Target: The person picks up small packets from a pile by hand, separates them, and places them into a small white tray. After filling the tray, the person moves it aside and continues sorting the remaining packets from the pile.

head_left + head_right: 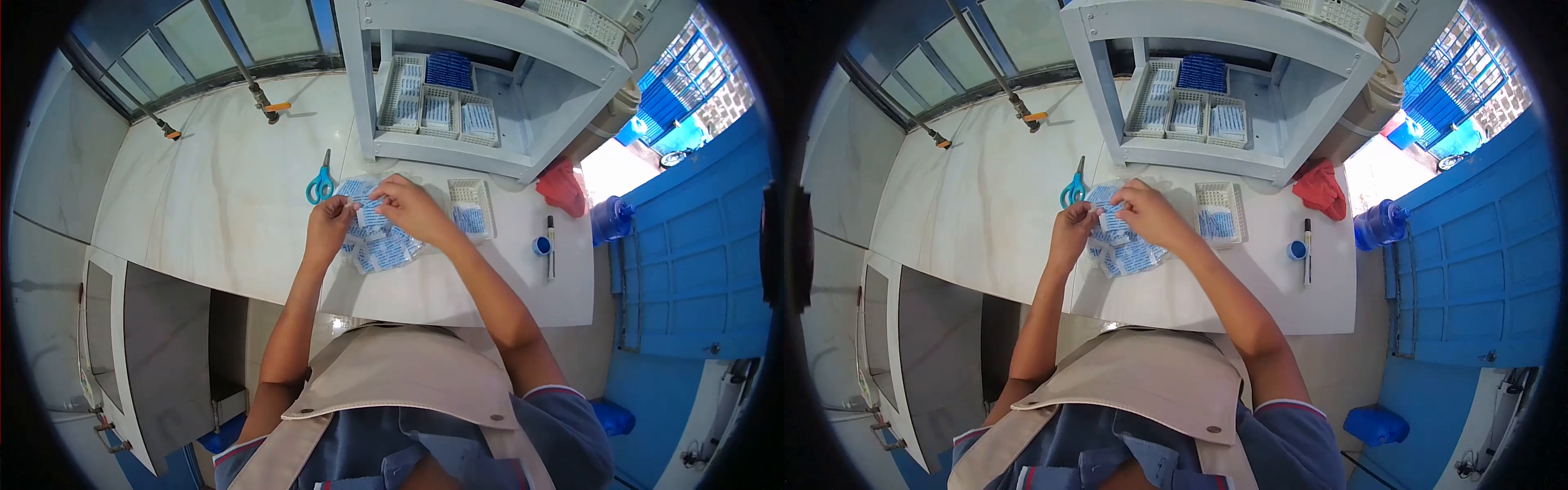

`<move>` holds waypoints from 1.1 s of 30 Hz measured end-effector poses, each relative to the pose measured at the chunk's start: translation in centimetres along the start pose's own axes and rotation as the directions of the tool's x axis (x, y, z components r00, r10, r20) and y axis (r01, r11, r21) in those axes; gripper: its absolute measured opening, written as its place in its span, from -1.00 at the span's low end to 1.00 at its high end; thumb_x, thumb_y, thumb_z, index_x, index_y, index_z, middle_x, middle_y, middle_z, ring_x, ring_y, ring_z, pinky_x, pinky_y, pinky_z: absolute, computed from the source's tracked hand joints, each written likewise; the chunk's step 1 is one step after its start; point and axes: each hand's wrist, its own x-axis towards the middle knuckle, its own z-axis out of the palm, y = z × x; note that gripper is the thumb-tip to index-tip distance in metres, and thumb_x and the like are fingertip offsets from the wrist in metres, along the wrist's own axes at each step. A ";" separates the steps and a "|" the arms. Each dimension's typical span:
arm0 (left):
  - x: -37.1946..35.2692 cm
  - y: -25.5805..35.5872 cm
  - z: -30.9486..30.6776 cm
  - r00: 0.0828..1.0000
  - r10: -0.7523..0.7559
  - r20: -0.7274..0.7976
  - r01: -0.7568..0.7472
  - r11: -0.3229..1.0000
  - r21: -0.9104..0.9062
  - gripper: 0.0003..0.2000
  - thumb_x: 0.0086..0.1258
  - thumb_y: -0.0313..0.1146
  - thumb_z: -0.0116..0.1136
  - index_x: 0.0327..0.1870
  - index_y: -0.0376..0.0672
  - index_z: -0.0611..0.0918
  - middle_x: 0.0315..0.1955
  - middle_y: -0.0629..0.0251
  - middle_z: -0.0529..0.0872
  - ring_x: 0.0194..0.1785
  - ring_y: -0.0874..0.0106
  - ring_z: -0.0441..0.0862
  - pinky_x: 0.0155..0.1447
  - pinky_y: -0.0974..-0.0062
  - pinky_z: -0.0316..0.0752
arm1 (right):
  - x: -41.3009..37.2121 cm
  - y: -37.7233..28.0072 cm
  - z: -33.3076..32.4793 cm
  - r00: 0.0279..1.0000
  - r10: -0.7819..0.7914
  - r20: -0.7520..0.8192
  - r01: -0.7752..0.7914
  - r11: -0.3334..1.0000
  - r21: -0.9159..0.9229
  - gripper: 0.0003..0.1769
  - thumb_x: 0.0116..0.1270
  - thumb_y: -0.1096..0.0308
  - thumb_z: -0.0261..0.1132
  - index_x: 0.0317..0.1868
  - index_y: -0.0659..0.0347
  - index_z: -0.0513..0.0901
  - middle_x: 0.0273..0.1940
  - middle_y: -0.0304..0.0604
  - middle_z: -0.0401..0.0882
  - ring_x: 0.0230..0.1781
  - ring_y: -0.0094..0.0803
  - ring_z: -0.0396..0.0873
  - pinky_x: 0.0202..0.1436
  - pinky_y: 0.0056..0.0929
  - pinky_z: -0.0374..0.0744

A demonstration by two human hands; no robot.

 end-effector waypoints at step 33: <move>-1.1 1.3 -0.2 0.969 -0.172 0.179 0.205 0.960 -0.189 -0.82 0.30 -0.52 0.19 -0.09 -0.25 0.60 -0.38 0.46 0.66 -0.35 0.69 0.51 -0.22 0.68 0.35 | -0.5 0.6 -1.5 0.971 0.214 0.109 -0.229 0.963 0.143 -0.89 0.25 0.44 0.30 -0.32 0.34 0.60 -0.40 -0.27 0.61 -0.40 -0.61 0.51 -0.31 -0.59 0.48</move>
